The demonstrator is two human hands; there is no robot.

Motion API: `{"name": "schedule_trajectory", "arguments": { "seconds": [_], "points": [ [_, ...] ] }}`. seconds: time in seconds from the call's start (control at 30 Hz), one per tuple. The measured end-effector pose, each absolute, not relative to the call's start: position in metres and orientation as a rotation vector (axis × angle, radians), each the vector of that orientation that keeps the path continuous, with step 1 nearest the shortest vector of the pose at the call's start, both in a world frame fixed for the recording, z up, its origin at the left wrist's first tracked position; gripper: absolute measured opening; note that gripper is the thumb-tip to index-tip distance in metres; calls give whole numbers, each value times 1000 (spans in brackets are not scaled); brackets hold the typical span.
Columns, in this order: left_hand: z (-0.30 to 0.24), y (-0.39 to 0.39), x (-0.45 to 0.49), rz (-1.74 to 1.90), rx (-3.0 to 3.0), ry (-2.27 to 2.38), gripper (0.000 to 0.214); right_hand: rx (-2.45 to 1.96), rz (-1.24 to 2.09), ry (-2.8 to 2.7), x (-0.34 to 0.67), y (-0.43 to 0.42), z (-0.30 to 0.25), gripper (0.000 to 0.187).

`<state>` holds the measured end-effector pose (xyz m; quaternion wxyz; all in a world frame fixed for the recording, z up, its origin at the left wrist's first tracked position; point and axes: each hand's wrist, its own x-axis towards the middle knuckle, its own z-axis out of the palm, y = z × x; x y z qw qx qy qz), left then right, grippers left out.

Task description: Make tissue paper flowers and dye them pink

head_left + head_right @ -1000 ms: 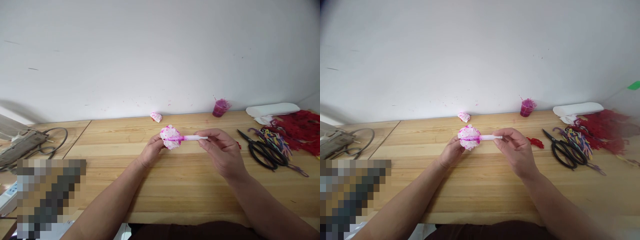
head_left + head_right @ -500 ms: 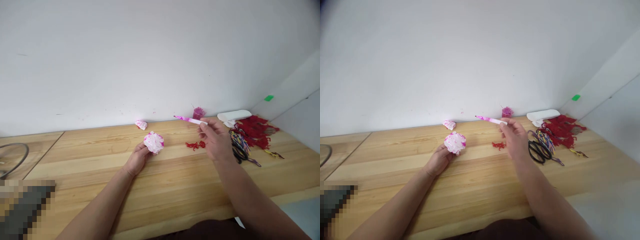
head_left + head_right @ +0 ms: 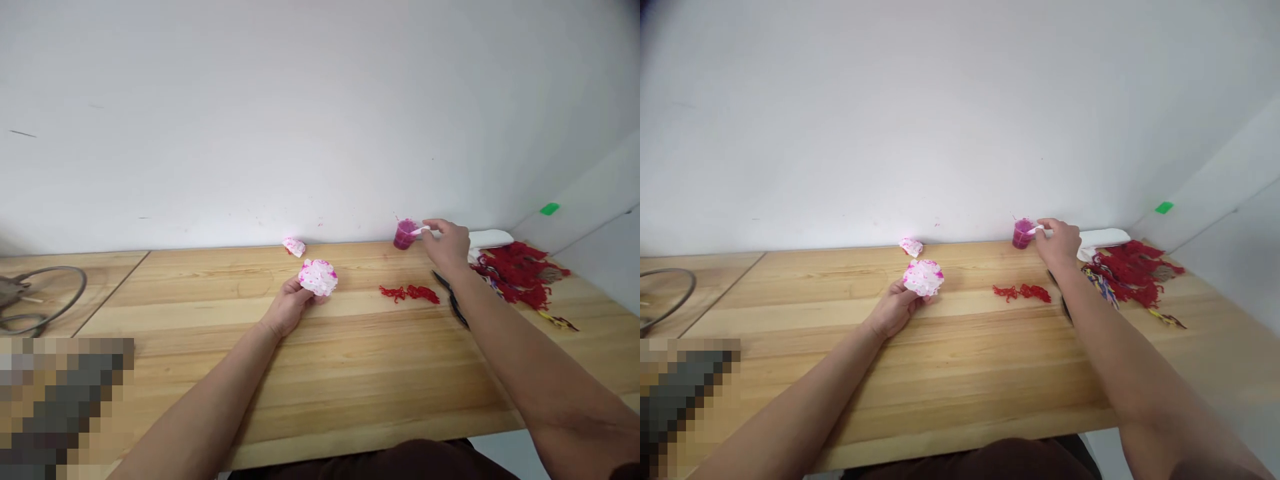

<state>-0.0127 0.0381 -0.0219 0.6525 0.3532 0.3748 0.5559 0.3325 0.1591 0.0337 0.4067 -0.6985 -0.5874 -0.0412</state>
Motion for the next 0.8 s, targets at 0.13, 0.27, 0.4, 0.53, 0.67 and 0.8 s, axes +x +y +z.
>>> {"name": "schedule_trajectory", "arguments": {
  "seconds": [0.13,0.27,0.4,0.53,0.67,0.8],
  "points": [
    [-26,39,-14,1257,832,840,31,-1554,-216,-1582,308,137,32,29],
    [-27,37,-11,1280,876,824,33,-1356,425,-1920,245,93,18,17],
    [-24,36,-9,1288,929,817,35,-1074,994,-1956,182,63,-3,31],
    [-24,38,-9,1295,949,839,32,-994,1218,-1655,158,65,-12,39],
    [-29,42,-7,1290,916,879,30,-1023,1287,-1558,156,72,-8,46],
    [-31,44,-6,1264,890,923,29,-1063,1350,-1513,154,75,-5,47]
  ]
}}
